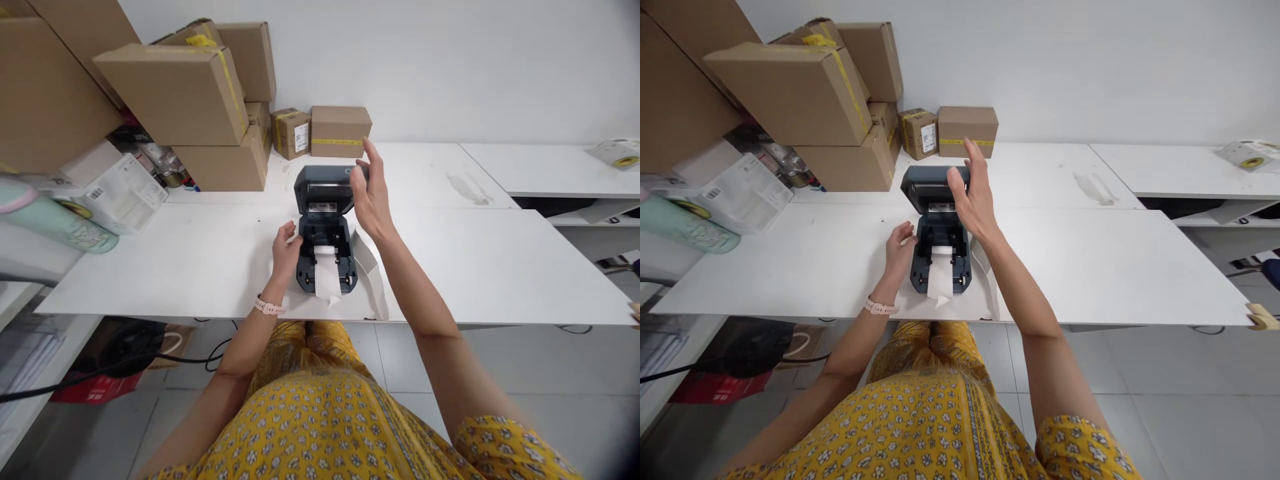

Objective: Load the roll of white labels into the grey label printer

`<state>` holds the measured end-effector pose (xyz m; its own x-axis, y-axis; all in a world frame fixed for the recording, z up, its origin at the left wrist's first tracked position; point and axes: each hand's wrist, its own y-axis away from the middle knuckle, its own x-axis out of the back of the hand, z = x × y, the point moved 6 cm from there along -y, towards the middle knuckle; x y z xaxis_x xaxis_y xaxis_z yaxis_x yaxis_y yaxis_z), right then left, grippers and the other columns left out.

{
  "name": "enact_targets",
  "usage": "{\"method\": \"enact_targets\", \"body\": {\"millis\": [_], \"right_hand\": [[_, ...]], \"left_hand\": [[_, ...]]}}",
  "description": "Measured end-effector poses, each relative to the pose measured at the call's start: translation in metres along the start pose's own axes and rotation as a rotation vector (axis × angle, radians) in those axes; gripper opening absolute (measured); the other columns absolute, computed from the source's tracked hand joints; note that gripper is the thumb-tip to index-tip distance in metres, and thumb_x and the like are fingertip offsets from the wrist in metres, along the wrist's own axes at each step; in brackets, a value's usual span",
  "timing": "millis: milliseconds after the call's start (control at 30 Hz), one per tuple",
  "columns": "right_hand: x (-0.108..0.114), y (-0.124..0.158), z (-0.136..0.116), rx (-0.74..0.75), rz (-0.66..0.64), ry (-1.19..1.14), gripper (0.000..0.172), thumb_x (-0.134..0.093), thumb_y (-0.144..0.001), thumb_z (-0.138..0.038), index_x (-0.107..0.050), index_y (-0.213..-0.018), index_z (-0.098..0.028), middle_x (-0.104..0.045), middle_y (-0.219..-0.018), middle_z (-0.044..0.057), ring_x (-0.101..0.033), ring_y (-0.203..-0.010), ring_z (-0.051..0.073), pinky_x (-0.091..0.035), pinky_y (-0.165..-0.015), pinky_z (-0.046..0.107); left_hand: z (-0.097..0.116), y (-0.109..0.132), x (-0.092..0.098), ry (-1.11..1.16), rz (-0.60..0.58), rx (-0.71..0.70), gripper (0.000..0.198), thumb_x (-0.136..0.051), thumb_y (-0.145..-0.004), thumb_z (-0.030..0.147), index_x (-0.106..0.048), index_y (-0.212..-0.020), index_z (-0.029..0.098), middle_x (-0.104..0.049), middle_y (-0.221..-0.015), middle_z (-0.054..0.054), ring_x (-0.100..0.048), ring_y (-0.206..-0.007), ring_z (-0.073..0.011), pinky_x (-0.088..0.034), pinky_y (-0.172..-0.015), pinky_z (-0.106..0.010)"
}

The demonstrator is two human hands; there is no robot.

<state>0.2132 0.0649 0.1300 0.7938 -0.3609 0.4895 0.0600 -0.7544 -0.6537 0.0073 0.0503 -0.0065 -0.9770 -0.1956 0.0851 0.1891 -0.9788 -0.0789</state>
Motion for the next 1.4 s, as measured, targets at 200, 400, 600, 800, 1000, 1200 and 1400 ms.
{"method": "enact_targets", "body": {"millis": [200,400,600,800,1000,1200,1400], "right_hand": [[-0.009,-0.063,0.032,0.008,0.022,0.084,0.070,-0.021,-0.101,-0.069,-0.019,-0.160,-0.031,-0.039,-0.161,0.010,-0.038,-0.151,0.026,-0.036,-0.120,0.050],[0.005,-0.028,0.000,0.139,0.025,0.167,0.039,-0.038,-0.103,-0.041,-0.055,-0.135,-0.025,-0.063,-0.136,0.013,-0.055,-0.131,0.031,-0.042,-0.111,0.052],[-0.063,0.044,0.013,0.047,-0.942,0.367,0.022,-0.049,-0.086,-0.007,-0.064,-0.098,-0.018,-0.075,-0.098,0.011,-0.068,-0.088,0.025,-0.047,-0.080,0.033],[-0.100,0.057,0.026,0.049,-1.233,0.367,0.022,-0.057,-0.079,-0.005,-0.057,-0.095,-0.020,-0.074,-0.096,0.007,-0.069,-0.100,0.027,-0.028,-0.116,0.048],[-0.104,0.057,0.035,0.046,-1.243,0.325,0.041,-0.065,-0.079,-0.013,-0.057,-0.118,-0.021,-0.074,-0.100,0.007,-0.069,-0.102,0.028,-0.038,-0.110,0.047],[-0.058,0.050,0.025,-0.026,-1.141,-0.261,0.063,-0.070,-0.084,-0.028,-0.051,-0.144,-0.021,-0.071,-0.110,0.007,-0.066,-0.100,0.021,-0.054,-0.091,0.036],[0.080,0.093,0.054,-0.144,-0.614,-0.574,0.062,-0.076,-0.077,-0.061,-0.064,-0.132,-0.034,-0.073,-0.100,0.006,-0.069,-0.089,0.026,-0.057,-0.080,0.044]], "left_hand": [[-0.024,0.006,-0.007,-0.211,-0.110,0.061,0.058,-0.063,-0.081,0.023,-0.055,-0.138,0.018,-0.063,-0.142,-0.014,-0.059,-0.131,-0.0264,-0.046,-0.112,-0.042],[-0.009,0.006,-0.009,-0.369,-0.149,0.049,0.067,-0.068,-0.078,0.026,-0.050,-0.143,0.021,-0.064,-0.140,-0.012,-0.064,-0.124,-0.0292,-0.049,-0.107,-0.045],[-0.002,0.007,-0.010,-0.469,-0.152,0.025,0.067,-0.066,-0.077,0.024,-0.050,-0.142,0.021,-0.067,-0.137,-0.012,-0.066,-0.120,-0.0299,-0.049,-0.104,-0.045],[-0.003,0.010,-0.009,-0.476,-0.151,0.045,0.078,-0.065,-0.079,0.027,-0.039,-0.152,0.020,-0.066,-0.140,-0.011,-0.064,-0.124,-0.0296,-0.046,-0.109,-0.045],[-0.004,0.011,-0.009,-0.430,-0.175,-0.019,0.098,-0.055,-0.080,0.013,-0.007,-0.164,0.022,-0.072,-0.132,-0.008,-0.070,-0.110,-0.0281,-0.047,-0.106,-0.049],[-0.008,0.012,-0.009,-0.420,-0.120,-0.038,0.093,-0.055,-0.080,0.012,-0.015,-0.164,0.025,-0.069,-0.138,-0.008,-0.067,-0.119,-0.0296,-0.046,-0.109,-0.049],[-0.006,0.015,-0.011,-0.445,-0.106,-0.040,0.084,-0.050,-0.085,0.012,-0.021,-0.163,0.023,-0.063,-0.145,-0.012,-0.064,-0.127,-0.0302,-0.044,-0.111,-0.052]]}}
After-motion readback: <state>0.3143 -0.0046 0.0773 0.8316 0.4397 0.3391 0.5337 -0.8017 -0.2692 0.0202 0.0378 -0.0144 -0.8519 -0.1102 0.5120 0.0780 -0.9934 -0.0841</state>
